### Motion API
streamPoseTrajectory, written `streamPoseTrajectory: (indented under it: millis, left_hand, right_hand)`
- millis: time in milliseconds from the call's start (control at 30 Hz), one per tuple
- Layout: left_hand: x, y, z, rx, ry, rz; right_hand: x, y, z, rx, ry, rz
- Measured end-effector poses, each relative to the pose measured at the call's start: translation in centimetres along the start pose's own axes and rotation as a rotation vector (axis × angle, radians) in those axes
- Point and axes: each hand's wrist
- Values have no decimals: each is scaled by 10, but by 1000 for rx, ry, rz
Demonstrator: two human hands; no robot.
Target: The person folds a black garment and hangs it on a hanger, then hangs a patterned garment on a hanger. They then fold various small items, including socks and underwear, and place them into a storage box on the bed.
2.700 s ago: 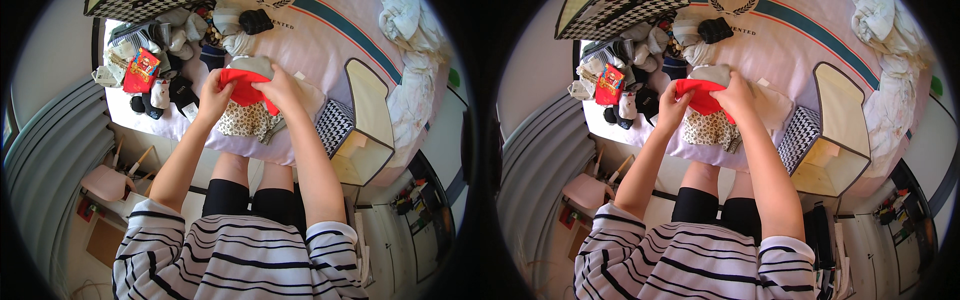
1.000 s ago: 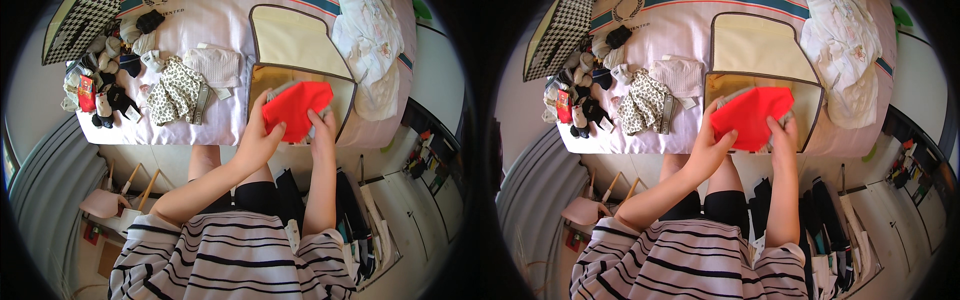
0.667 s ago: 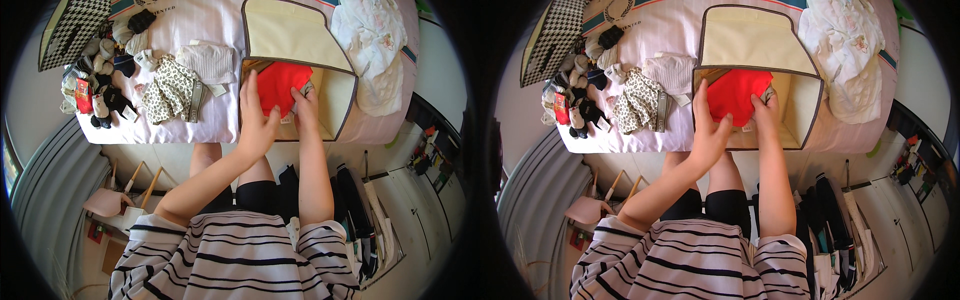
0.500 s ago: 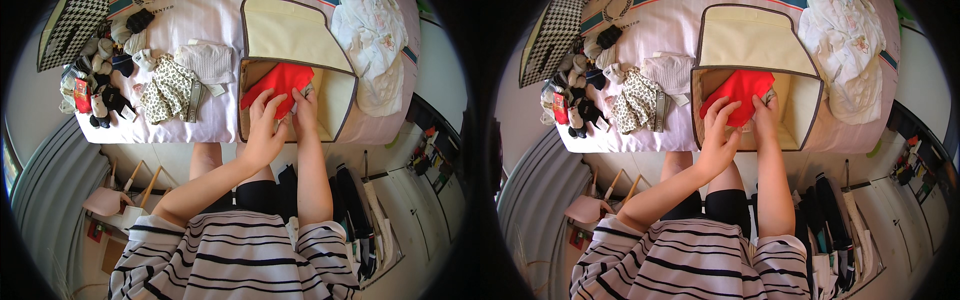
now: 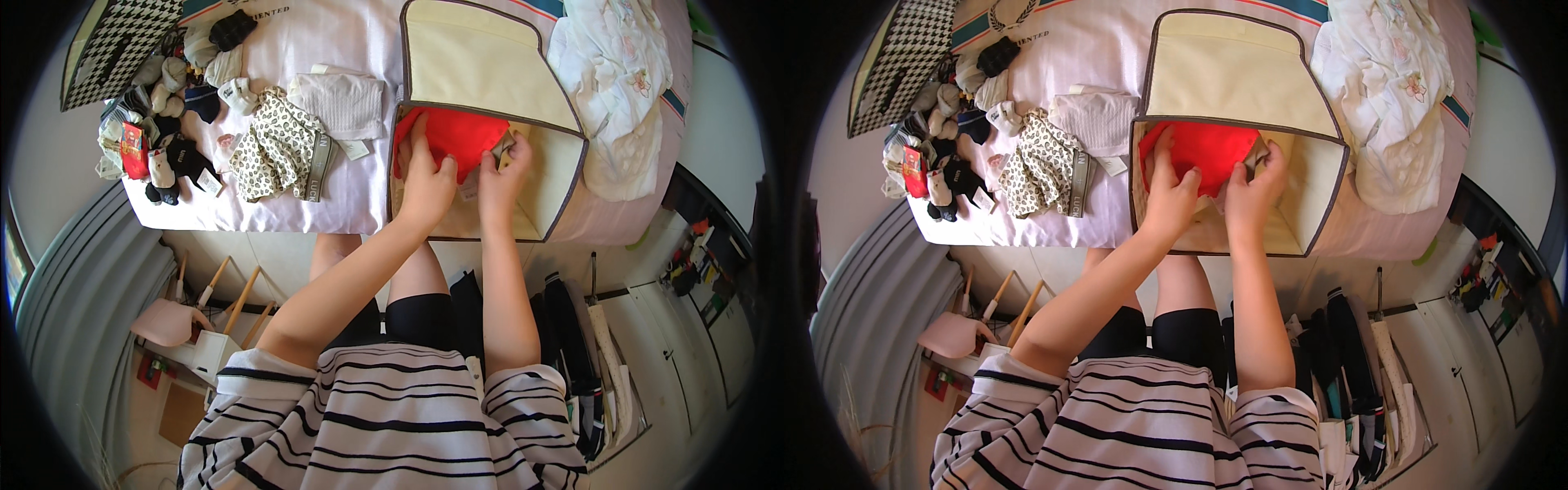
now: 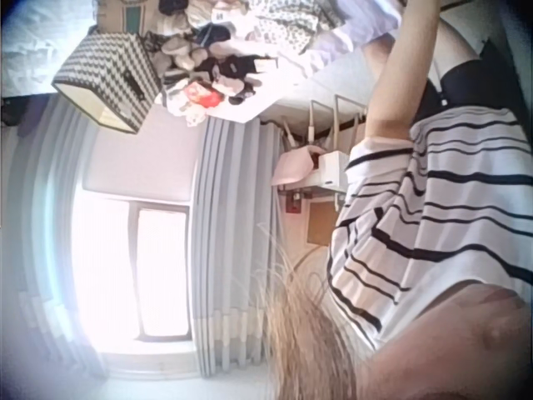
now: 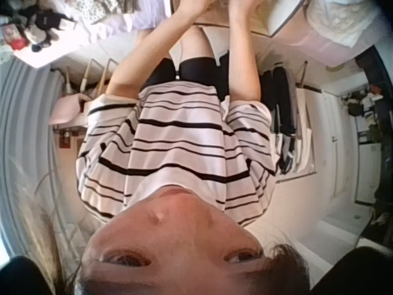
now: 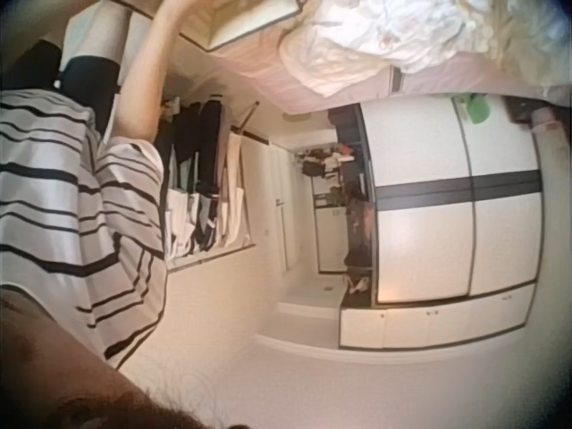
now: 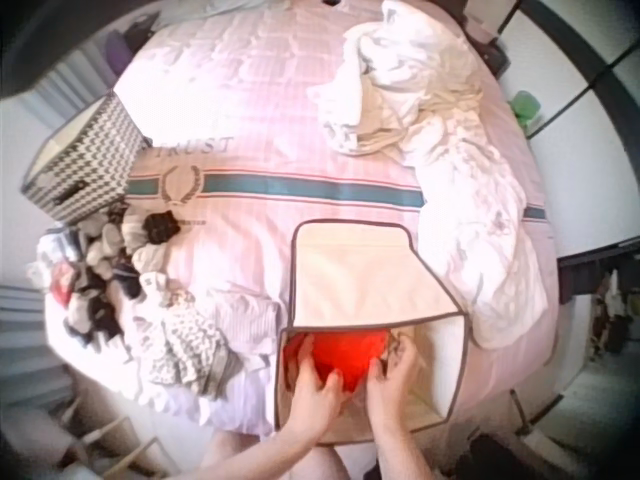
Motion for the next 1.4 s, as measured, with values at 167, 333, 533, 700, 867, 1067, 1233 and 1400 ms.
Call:
streamPoseTrajectory:
  millis: [167, 333, 533, 700, 867, 1067, 1233, 1400]
  left_hand:
    - [15, -14, -13, 103, 18, 42]
    - [16, -23, -14, 258, 82, 34]
    - [25, -20, -18, 34, 209, 56]
    - [18, -17, 5, -88, 182, 52]
    - [-3, 12, 38, -275, 76, -95]
    - [-26, 51, 71, -468, -39, -223]
    - [-32, 105, 85, -514, -141, -142]
    - [-20, 153, 58, -427, -152, -32]
  right_hand:
    - [-10, 4, -30, 172, -74, -256]
    - [6, -23, -13, 133, -91, -329]
    - [38, -36, -2, 108, -268, -314]
    - [29, -19, -22, 235, -387, -468]
    - [-8, -2, -31, 364, -425, -527]
    - [-78, 12, -78, 380, -214, -448]
    - [-110, 0, -110, 431, 92, -518]
    - [-128, -46, -123, 444, 126, -669]
Point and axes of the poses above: each hand's wrist, its own x-axis towards the middle knuckle, its own y-axis out of the back of the hand, z = x × y, and after that the axes turned 15 degrees about -y, right-handed
